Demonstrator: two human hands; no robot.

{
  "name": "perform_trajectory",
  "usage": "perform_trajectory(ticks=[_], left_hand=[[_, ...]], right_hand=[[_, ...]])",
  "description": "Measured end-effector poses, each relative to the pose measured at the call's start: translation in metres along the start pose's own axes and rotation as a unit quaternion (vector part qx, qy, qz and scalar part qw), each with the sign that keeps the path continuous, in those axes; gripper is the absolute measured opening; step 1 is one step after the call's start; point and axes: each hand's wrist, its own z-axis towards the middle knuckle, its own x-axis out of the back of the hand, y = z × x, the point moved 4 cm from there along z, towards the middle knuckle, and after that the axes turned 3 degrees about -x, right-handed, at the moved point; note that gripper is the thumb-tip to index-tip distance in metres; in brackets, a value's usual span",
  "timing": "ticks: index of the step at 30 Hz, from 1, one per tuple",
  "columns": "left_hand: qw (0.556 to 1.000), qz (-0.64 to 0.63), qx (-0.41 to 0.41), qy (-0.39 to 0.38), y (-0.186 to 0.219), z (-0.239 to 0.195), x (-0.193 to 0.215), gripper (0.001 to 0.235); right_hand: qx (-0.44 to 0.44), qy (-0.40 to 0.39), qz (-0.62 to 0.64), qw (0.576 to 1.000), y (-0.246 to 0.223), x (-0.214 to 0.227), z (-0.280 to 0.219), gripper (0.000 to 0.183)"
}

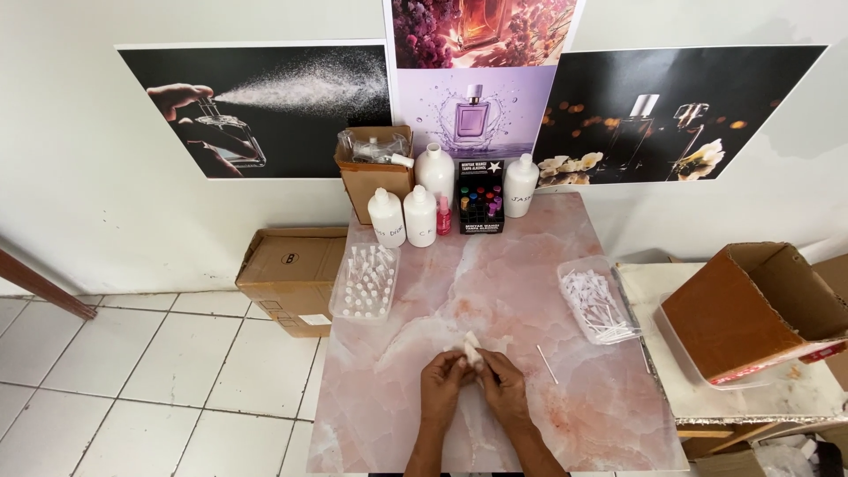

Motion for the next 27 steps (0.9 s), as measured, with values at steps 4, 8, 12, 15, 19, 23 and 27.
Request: perform_trajectory(ticks=[4,8,12,15,19,23,27], left_hand=[[0.996,0.09,-0.02,-0.004,0.007,-0.003,-0.005,0.013],[0.98,0.183,0.034,-0.066,0.007,-0.001,-0.011,0.019],[0.926,0.361,0.072,-0.078,-0.019,0.018,-0.006,0.044],[0.921,0.373,0.039,-0.104,-0.02,0.023,-0.008,0.03],[0.924,0.363,0.023,-0.118,-0.021,0.022,-0.007,0.027],[0.903,0.417,-0.021,-0.102,-0.023,0.012,-0.009,0.04],[0.906,0.401,-0.114,-0.071,-0.034,0.011,-0.002,0.03]], right_hand=[[-0.077,0.034,-0.025,0.996,0.003,0.004,0.0,0.03],[-0.001,0.029,-0.026,0.999,-0.006,0.003,-0.002,0.028],[0.083,0.008,-0.031,0.996,-0.003,0.002,-0.005,0.033],[0.119,-0.019,-0.054,0.991,-0.01,-0.001,-0.005,0.038],[0.123,-0.016,-0.056,0.991,-0.012,-0.001,-0.005,0.034],[-0.004,-0.002,-0.037,0.999,0.004,0.002,-0.003,0.033],[-0.042,0.015,-0.014,0.999,0.016,0.007,0.0,0.028]])
